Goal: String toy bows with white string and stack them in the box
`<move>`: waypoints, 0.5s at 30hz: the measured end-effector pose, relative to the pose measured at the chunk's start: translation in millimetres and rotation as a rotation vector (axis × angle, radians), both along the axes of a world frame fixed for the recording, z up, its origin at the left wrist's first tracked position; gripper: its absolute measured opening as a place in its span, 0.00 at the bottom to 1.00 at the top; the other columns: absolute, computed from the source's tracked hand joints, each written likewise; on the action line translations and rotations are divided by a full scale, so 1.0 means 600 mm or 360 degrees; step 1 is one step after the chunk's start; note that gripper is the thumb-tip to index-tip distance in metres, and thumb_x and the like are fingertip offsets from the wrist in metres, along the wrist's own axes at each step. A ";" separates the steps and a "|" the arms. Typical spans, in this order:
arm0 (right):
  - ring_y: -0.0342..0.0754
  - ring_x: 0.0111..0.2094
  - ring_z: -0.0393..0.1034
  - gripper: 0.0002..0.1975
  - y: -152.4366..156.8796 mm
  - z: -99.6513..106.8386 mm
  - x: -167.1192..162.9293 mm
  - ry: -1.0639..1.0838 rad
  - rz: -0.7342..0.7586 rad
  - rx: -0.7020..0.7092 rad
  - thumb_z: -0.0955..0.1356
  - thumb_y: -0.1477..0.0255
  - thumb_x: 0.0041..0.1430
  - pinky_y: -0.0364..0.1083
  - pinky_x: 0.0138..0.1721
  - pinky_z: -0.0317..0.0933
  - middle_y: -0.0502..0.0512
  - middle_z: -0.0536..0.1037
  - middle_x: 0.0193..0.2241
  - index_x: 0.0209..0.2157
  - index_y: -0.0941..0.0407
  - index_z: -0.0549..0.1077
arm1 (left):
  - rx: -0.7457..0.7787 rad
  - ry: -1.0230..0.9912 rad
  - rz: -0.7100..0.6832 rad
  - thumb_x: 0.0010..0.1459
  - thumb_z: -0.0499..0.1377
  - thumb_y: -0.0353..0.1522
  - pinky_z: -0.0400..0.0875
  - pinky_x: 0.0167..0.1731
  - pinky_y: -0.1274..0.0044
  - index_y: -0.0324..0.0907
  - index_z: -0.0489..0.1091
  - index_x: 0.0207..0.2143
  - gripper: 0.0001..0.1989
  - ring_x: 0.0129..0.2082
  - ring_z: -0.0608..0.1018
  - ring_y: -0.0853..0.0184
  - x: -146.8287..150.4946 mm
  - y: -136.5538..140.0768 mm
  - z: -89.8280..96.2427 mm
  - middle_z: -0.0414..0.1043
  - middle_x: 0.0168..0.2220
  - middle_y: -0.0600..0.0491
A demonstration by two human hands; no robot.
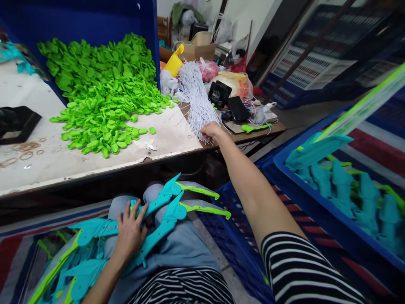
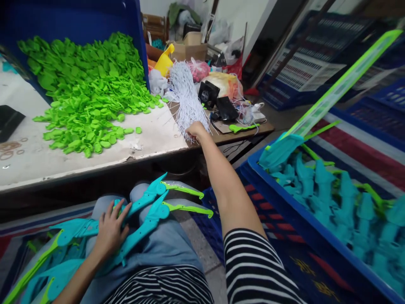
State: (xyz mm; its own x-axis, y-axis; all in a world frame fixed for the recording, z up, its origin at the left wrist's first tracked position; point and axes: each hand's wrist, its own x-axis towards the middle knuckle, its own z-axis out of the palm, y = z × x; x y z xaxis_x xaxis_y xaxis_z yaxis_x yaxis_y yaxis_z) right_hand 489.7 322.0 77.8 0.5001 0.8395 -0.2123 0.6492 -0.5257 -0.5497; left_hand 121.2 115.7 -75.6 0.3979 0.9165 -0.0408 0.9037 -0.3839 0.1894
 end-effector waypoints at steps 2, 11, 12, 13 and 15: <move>0.38 0.17 0.63 0.03 -0.031 0.000 -0.002 0.0164 -0.0002 0.0063 0.69 0.77 0.53 0.37 0.19 0.56 0.48 0.68 0.15 0.27 0.62 0.72 | 0.0040 -0.0012 0.0002 0.55 0.53 0.27 0.55 0.56 0.52 0.48 0.61 0.60 0.29 0.64 0.53 0.47 0.005 -0.002 0.003 0.54 0.64 0.45; 0.36 0.13 0.59 0.17 -0.403 -0.068 -0.008 0.1559 0.0530 -0.0089 0.76 0.63 0.37 0.37 0.14 0.51 0.46 0.71 0.15 0.26 0.60 0.74 | 0.0111 -0.0283 0.0004 0.58 0.53 0.32 0.55 0.53 0.46 0.40 0.66 0.56 0.23 0.63 0.53 0.41 0.005 -0.004 0.035 0.57 0.61 0.38; 0.37 0.14 0.60 0.17 -0.448 -0.079 -0.009 0.1550 0.0443 -0.0088 0.75 0.62 0.38 0.38 0.14 0.52 0.47 0.71 0.15 0.26 0.59 0.73 | 0.0160 -0.0409 0.0011 0.57 0.54 0.33 0.54 0.54 0.47 0.39 0.67 0.54 0.22 0.63 0.54 0.42 0.014 -0.009 0.043 0.58 0.60 0.37; 0.38 0.15 0.62 0.16 -0.486 -0.090 -0.011 0.1484 0.0332 -0.0053 0.75 0.62 0.40 0.38 0.15 0.54 0.48 0.72 0.16 0.25 0.59 0.72 | 0.0197 -0.0565 -0.0004 0.57 0.55 0.34 0.55 0.55 0.50 0.38 0.69 0.52 0.20 0.62 0.57 0.44 0.028 -0.017 0.053 0.60 0.59 0.36; 0.41 0.19 0.65 0.14 -0.542 -0.114 -0.020 0.1187 0.0094 0.0136 0.73 0.62 0.44 0.40 0.18 0.58 0.50 0.74 0.18 0.24 0.58 0.72 | 0.0102 -0.0921 -0.0125 0.57 0.55 0.34 0.61 0.55 0.59 0.39 0.72 0.46 0.16 0.56 0.67 0.52 0.071 -0.040 0.073 0.68 0.52 0.39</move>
